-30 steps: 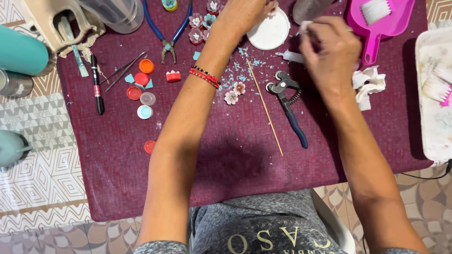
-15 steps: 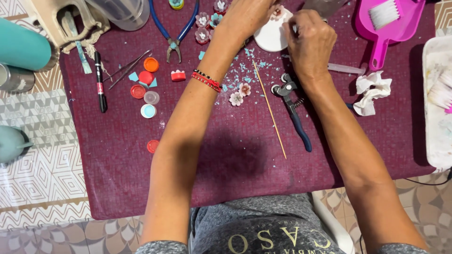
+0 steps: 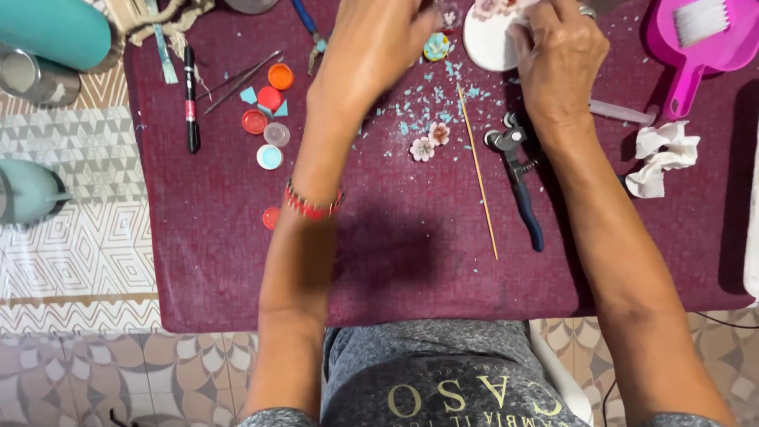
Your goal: Assembling small decorative craft items using beads and various components
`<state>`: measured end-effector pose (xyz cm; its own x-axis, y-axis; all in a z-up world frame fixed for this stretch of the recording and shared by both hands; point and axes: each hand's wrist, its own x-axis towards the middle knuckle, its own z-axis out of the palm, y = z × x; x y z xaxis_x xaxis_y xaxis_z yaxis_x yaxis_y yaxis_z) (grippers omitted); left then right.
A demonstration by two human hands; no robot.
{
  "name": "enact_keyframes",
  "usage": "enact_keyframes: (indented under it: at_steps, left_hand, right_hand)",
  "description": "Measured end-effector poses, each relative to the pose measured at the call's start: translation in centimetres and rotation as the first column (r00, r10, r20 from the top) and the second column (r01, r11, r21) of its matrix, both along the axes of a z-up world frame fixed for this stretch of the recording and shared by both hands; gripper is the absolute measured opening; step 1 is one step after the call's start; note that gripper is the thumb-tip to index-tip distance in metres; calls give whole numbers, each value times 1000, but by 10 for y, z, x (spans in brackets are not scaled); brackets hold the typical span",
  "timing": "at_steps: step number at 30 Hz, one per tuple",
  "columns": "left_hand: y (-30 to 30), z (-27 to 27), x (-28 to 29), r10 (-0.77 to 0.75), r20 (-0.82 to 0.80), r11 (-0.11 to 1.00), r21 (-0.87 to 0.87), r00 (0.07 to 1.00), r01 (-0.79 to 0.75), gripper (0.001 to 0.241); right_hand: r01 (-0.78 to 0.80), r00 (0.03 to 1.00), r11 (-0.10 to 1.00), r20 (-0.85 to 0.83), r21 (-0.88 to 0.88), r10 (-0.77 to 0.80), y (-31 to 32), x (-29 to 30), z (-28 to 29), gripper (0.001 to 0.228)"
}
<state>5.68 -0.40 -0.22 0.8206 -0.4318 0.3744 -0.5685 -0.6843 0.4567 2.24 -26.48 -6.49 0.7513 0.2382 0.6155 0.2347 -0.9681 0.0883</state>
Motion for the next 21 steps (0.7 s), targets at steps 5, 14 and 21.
enact_keyframes:
  at_steps: [5,14,21]
  left_hand:
    - [1,22,-90,62,-212,978,208,975,-17,40]
    - [1,-16,-132,57,-374,993,117,926,-14,25]
    - [-2,18,-110,87,-280,996,34,956,-81,14]
  right_hand:
    - [-156,984,984,-75,89,163,18,-44,40,22]
    - [-490,743,797,-309,354,594,58,-92,11,25]
    - [-379,786,753,-243,538,569,45,-81,25,23]
